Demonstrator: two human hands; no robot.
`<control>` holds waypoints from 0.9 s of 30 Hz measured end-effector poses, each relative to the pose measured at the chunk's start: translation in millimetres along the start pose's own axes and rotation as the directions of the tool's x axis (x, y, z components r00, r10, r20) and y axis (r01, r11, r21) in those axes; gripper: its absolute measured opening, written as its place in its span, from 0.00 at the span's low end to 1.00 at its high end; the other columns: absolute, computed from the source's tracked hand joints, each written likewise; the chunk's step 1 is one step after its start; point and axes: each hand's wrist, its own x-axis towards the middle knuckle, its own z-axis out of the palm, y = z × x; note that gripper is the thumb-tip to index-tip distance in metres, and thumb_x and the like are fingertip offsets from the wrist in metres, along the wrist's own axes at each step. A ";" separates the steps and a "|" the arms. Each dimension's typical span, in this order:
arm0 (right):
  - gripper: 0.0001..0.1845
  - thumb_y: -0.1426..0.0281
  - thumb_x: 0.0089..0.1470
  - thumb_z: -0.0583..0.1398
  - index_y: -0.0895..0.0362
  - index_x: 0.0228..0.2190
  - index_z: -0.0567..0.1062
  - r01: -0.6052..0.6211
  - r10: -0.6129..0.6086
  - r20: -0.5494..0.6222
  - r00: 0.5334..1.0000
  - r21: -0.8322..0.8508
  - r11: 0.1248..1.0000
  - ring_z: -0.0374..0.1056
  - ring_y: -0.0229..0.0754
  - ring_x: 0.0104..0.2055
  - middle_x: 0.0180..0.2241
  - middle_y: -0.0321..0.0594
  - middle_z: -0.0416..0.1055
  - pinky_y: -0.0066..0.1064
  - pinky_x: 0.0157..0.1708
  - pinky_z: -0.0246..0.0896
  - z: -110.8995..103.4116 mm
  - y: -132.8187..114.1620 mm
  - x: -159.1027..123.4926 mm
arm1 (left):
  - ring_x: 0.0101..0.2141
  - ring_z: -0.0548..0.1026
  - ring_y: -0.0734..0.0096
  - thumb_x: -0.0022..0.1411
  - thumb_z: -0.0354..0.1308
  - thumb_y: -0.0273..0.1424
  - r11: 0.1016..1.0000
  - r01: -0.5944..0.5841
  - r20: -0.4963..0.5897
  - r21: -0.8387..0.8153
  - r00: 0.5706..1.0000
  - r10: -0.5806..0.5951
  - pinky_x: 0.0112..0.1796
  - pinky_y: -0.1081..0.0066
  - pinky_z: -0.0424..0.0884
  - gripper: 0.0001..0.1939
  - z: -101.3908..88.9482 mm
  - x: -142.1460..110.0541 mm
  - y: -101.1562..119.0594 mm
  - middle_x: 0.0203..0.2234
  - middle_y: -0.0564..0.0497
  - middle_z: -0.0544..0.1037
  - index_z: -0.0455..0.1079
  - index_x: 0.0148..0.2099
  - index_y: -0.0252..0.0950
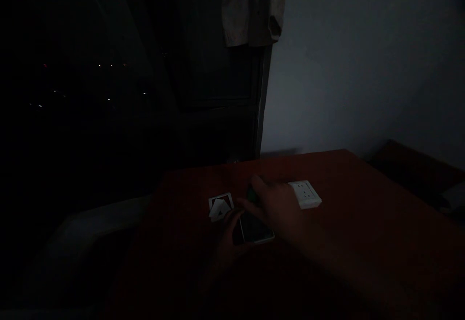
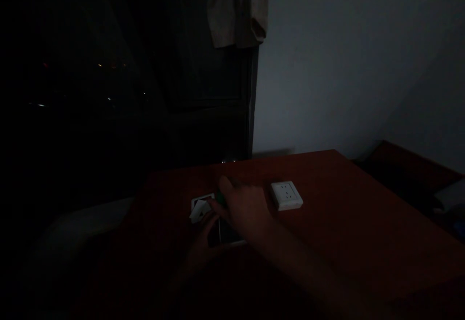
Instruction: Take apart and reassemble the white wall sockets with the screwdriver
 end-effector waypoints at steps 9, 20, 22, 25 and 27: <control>0.25 0.46 0.56 0.52 0.55 0.28 0.69 -0.043 0.014 -0.180 0.983 -0.162 0.986 0.68 0.40 0.22 0.23 0.41 0.74 0.31 0.21 0.33 9.0 -3.0 -5.4 | 0.61 0.57 0.47 0.49 0.67 0.38 0.999 -0.029 -0.003 0.032 1.000 0.030 0.59 0.48 0.55 0.41 4.7 -0.4 -8.9 0.63 0.42 0.58 0.56 0.63 0.41; 0.24 0.46 0.48 0.59 0.55 0.28 0.71 -0.334 0.421 -0.181 0.889 0.375 0.865 0.67 0.41 0.23 0.22 0.40 0.73 0.28 0.21 0.50 6.9 48.4 -16.2 | 0.57 0.64 0.54 0.51 0.66 0.37 0.995 0.049 -0.034 -0.085 0.998 -0.052 0.56 0.55 0.62 0.33 -10.6 -0.1 -6.6 0.58 0.45 0.65 0.62 0.59 0.43; 0.24 0.46 0.45 0.61 0.55 0.28 0.71 -0.421 0.579 -0.058 0.813 0.628 0.655 0.67 0.40 0.23 0.22 0.39 0.72 0.28 0.21 0.54 19.6 68.6 -30.4 | 0.56 0.66 0.56 0.55 0.62 0.35 0.994 0.085 -0.098 -0.069 0.991 -0.092 0.56 0.56 0.63 0.27 -22.3 2.7 -12.3 0.56 0.46 0.67 0.63 0.58 0.42; 0.23 0.49 0.44 0.63 0.55 0.32 0.69 -0.547 0.557 0.404 0.725 0.829 0.111 0.67 0.38 0.21 0.22 0.35 0.72 0.26 0.21 0.57 51.6 86.9 -58.7 | 0.57 0.65 0.59 0.56 0.56 0.25 0.998 0.056 -0.126 0.040 0.991 -0.050 0.57 0.57 0.61 0.26 -46.4 11.8 -20.6 0.57 0.48 0.65 0.64 0.57 0.44; 0.23 0.50 0.49 0.59 0.56 0.38 0.70 -0.616 0.498 0.539 0.679 0.788 -0.013 0.68 0.39 0.21 0.23 0.37 0.73 0.27 0.18 0.56 73.6 89.5 -76.6 | 0.59 0.61 0.60 0.51 0.52 0.18 0.992 -0.012 -0.054 0.128 0.998 0.019 0.59 0.57 0.57 0.31 -62.3 19.9 -24.8 0.59 0.48 0.64 0.65 0.57 0.43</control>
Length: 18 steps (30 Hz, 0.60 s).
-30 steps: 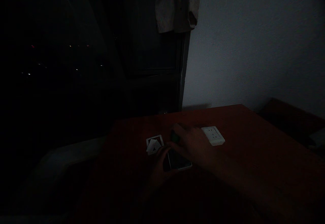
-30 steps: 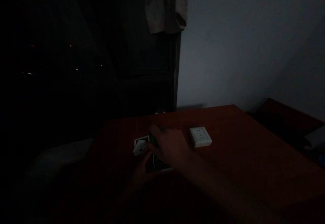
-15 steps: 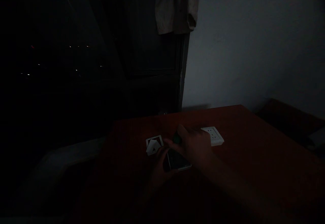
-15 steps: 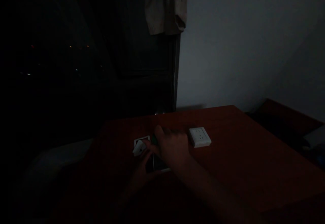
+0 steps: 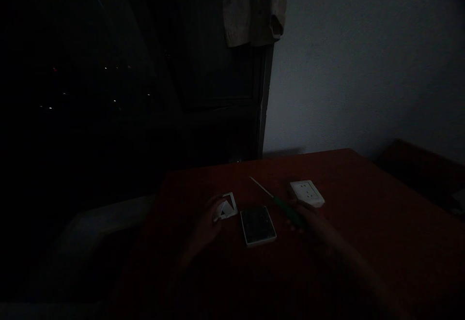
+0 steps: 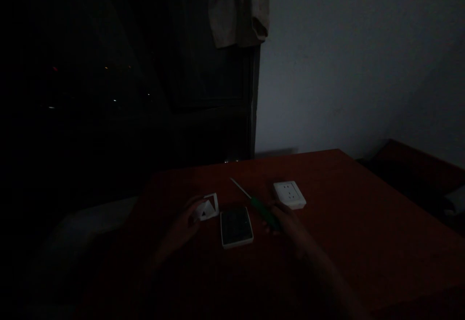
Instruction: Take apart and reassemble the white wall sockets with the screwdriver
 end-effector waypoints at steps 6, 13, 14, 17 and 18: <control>0.24 0.49 0.54 0.55 0.57 0.35 0.75 -0.200 0.200 0.015 0.980 0.170 0.965 0.62 0.33 0.19 0.21 0.34 0.69 0.23 0.17 0.53 6.6 32.0 -6.9 | 0.61 0.58 0.59 0.50 0.53 0.18 0.985 -0.099 0.203 0.138 0.977 0.070 0.61 0.55 0.54 0.36 -19.7 17.5 -13.1 0.61 0.48 0.62 0.61 0.61 0.43; 0.25 0.47 0.51 0.58 0.57 0.35 0.74 -0.113 0.102 0.068 0.992 0.186 0.976 0.62 0.33 0.21 0.22 0.33 0.69 0.23 0.19 0.54 11.2 36.1 -11.3 | 0.58 0.63 0.58 0.49 0.57 0.18 0.974 -0.105 0.234 0.200 0.971 0.057 0.58 0.55 0.59 0.34 -16.9 19.0 -24.3 0.57 0.48 0.66 0.64 0.58 0.44; 0.24 0.48 0.52 0.58 0.57 0.35 0.74 -0.121 0.105 0.088 0.991 0.199 0.972 0.63 0.34 0.22 0.23 0.34 0.70 0.24 0.20 0.55 11.5 37.9 -11.6 | 0.57 0.64 0.58 0.49 0.58 0.19 0.975 -0.094 0.229 0.202 0.972 0.046 0.58 0.56 0.60 0.34 -17.4 19.2 -23.5 0.57 0.49 0.67 0.64 0.58 0.44; 0.20 0.52 0.52 0.59 0.57 0.35 0.73 -0.150 0.101 0.192 0.976 0.265 0.952 0.67 0.37 0.26 0.27 0.37 0.73 0.29 0.26 0.62 11.6 42.0 -12.8 | 0.55 0.66 0.57 0.48 0.62 0.21 0.982 -0.023 0.192 0.186 0.981 -0.014 0.56 0.56 0.62 0.34 -18.6 19.2 -15.1 0.54 0.48 0.67 0.64 0.58 0.44; 0.19 0.53 0.52 0.59 0.57 0.35 0.73 -0.150 0.088 0.220 0.971 0.284 0.947 0.68 0.39 0.28 0.29 0.38 0.73 0.30 0.29 0.63 11.4 42.8 -12.9 | 0.55 0.66 0.57 0.48 0.63 0.23 0.985 0.004 0.167 0.173 0.985 -0.033 0.56 0.56 0.62 0.35 -17.8 18.4 -10.1 0.54 0.48 0.67 0.64 0.58 0.44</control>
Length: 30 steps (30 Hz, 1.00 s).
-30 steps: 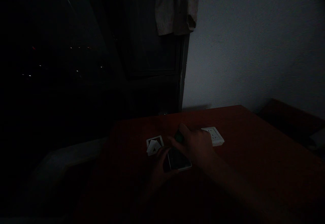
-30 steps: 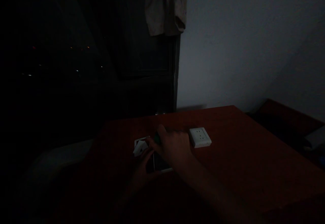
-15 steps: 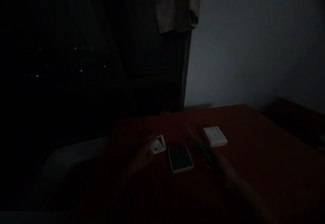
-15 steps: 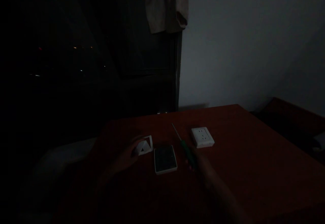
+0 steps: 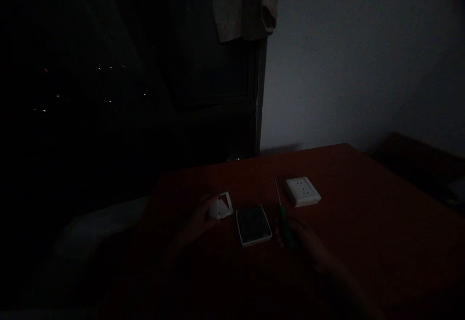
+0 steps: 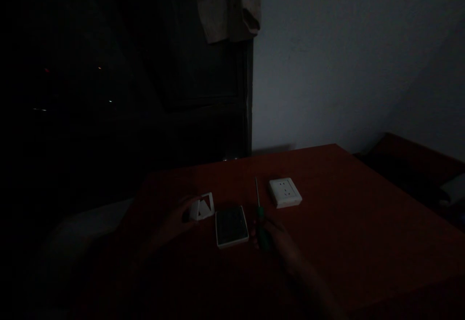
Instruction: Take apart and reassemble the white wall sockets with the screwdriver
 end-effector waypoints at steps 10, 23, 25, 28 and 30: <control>0.12 0.60 0.47 0.61 0.57 0.26 0.71 0.081 -0.108 -0.075 0.991 -0.298 0.951 0.58 0.33 0.19 0.18 0.29 0.63 0.24 0.20 0.50 9.3 3.1 10.1 | 0.54 0.68 0.55 0.47 0.69 0.31 0.983 -0.115 0.009 -0.142 0.993 0.117 0.53 0.57 0.65 0.36 48.6 -2.6 82.7 0.54 0.49 0.69 0.64 0.58 0.48; 0.18 0.54 0.47 0.61 0.57 0.25 0.71 0.199 -0.332 -0.118 0.936 -0.598 0.776 0.61 0.38 0.26 0.23 0.34 0.67 0.27 0.24 0.54 22.0 7.5 23.9 | 0.56 0.65 0.56 0.50 0.68 0.33 0.971 -0.126 -0.082 -0.205 0.990 0.111 0.55 0.56 0.62 0.32 70.5 4.2 86.0 0.55 0.48 0.67 0.64 0.57 0.46; 0.19 0.53 0.47 0.61 0.57 0.25 0.71 0.202 -0.349 -0.123 0.929 -0.623 0.756 0.62 0.38 0.26 0.23 0.34 0.68 0.27 0.23 0.54 23.1 8.1 26.2 | 0.57 0.64 0.57 0.56 0.62 0.33 0.971 -0.097 -0.135 -0.220 0.989 0.068 0.56 0.55 0.61 0.25 70.0 1.9 82.6 0.56 0.48 0.66 0.64 0.57 0.45; 0.20 0.52 0.48 0.60 0.57 0.25 0.71 0.198 -0.359 -0.125 0.925 -0.647 0.736 0.65 0.40 0.26 0.23 0.36 0.70 0.27 0.22 0.55 25.8 7.3 28.9 | 0.57 0.64 0.60 0.62 0.55 0.32 0.971 -0.036 -0.193 -0.238 0.981 -0.011 0.57 0.56 0.61 0.19 71.7 -1.1 76.5 0.56 0.48 0.67 0.64 0.56 0.45; 0.20 0.51 0.48 0.60 0.57 0.27 0.72 0.201 -0.365 -0.121 0.923 -0.659 0.725 0.67 0.41 0.27 0.24 0.37 0.72 0.27 0.23 0.56 27.8 5.9 30.1 | 0.55 0.66 0.61 0.63 0.54 0.33 0.967 -0.013 -0.187 -0.255 0.982 -0.036 0.56 0.57 0.62 0.18 74.3 -2.3 74.4 0.54 0.48 0.68 0.65 0.55 0.44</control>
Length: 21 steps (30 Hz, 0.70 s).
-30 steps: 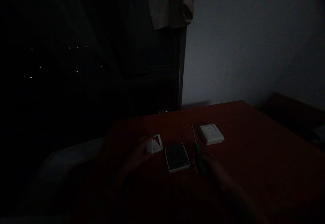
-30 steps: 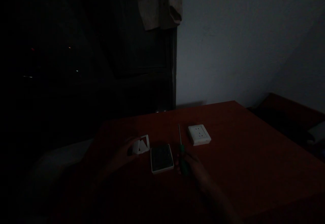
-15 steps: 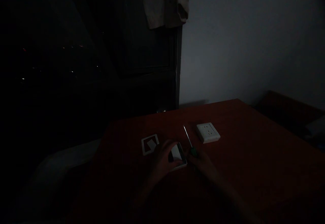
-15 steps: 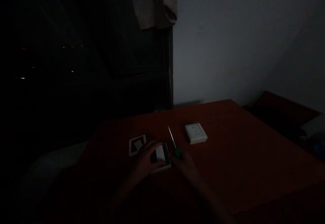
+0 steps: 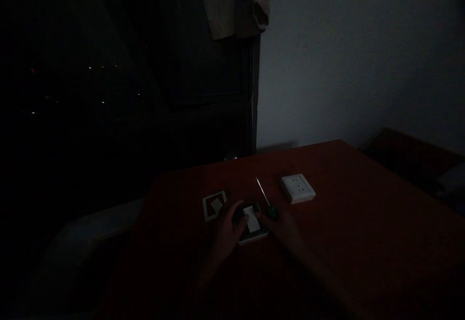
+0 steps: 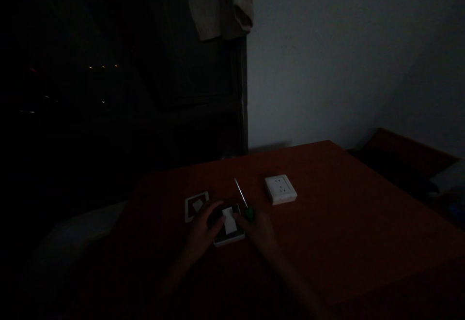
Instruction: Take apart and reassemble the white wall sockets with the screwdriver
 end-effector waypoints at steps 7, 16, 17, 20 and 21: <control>0.22 0.53 0.44 0.64 0.56 0.36 0.73 0.044 -0.045 -0.014 0.999 -0.047 0.998 0.70 0.44 0.31 0.31 0.40 0.75 0.30 0.28 0.60 0.7 -1.0 2.4 | 0.51 0.69 0.62 0.61 0.56 0.34 1.000 -0.012 -0.012 -0.016 1.000 0.012 0.53 0.60 0.66 0.15 9.7 -2.2 2.7 0.50 0.49 0.72 0.68 0.51 0.44; 0.17 0.55 0.48 0.61 0.56 0.33 0.73 0.078 -0.078 -0.007 0.997 -0.048 0.996 0.67 0.42 0.30 0.30 0.39 0.74 0.29 0.27 0.59 -0.1 -3.2 0.2 | 0.51 0.69 0.63 0.61 0.57 0.31 0.998 -0.059 -0.030 0.009 0.998 0.059 0.53 0.61 0.66 0.15 10.5 -1.8 4.3 0.49 0.50 0.72 0.68 0.51 0.44; 0.17 0.55 0.48 0.61 0.56 0.33 0.72 0.080 -0.080 -0.005 0.997 -0.045 0.996 0.66 0.41 0.29 0.29 0.39 0.73 0.28 0.26 0.59 -0.5 -3.5 -0.2 | 0.51 0.69 0.62 0.61 0.57 0.31 0.998 -0.062 -0.028 0.013 0.998 0.063 0.52 0.61 0.66 0.15 10.8 -1.4 4.8 0.49 0.50 0.72 0.68 0.51 0.44; 0.16 0.55 0.49 0.60 0.56 0.30 0.72 0.085 -0.085 -0.009 0.996 -0.040 0.996 0.65 0.40 0.28 0.27 0.37 0.71 0.28 0.25 0.58 -1.5 -3.2 -0.8 | 0.50 0.70 0.62 0.60 0.57 0.31 0.997 -0.076 -0.015 0.021 0.997 0.077 0.52 0.60 0.66 0.16 13.2 0.5 6.3 0.48 0.50 0.72 0.68 0.51 0.44; 0.16 0.55 0.49 0.60 0.56 0.30 0.72 0.085 -0.086 -0.013 0.996 -0.039 0.996 0.64 0.40 0.27 0.26 0.37 0.71 0.28 0.25 0.58 -1.7 -2.7 -0.8 | 0.50 0.70 0.62 0.60 0.57 0.31 0.997 -0.080 -0.017 0.023 0.997 0.081 0.51 0.60 0.67 0.15 14.3 1.2 6.5 0.48 0.50 0.73 0.68 0.51 0.44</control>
